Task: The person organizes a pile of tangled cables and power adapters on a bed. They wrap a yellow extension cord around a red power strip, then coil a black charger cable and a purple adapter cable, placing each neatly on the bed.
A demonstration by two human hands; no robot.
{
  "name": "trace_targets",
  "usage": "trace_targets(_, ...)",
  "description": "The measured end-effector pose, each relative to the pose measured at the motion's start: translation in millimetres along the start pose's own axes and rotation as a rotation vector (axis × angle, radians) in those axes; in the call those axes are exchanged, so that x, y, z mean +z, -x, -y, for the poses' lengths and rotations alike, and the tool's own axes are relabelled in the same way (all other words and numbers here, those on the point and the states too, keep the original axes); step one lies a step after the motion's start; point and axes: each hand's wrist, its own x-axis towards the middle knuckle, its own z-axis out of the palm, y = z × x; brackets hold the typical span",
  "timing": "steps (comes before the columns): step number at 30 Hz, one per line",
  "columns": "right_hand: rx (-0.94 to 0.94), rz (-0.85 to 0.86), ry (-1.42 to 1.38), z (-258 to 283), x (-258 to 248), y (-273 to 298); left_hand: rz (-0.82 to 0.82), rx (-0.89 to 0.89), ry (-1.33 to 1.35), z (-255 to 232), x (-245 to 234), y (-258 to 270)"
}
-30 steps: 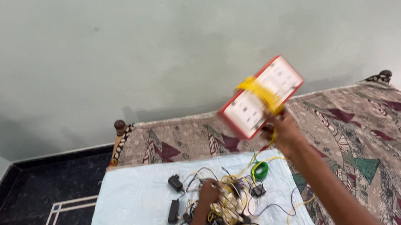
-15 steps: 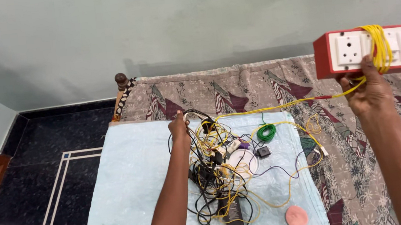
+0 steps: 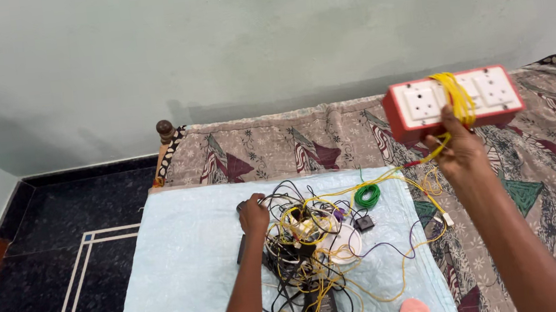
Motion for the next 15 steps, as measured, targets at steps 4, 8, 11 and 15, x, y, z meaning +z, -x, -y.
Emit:
trace_targets(4, -0.015, 0.135, 0.014, -7, 41, 6, -0.249, 0.307, -0.13, -35, -16, 32)
trace_targets(8, -0.016, 0.214, 0.099, -23, 95, 36, 0.054, 0.557, 0.256, -57, 14, 61)
trace_targets(11, -0.016, 0.26, 0.159, -32, 123, 75, 0.189, 0.469, 0.356, -56, 57, 79)
trace_targets(15, -0.036, 0.402, 0.239, -23, 135, 131, 0.116, 0.392, 0.249, -28, 103, 91)
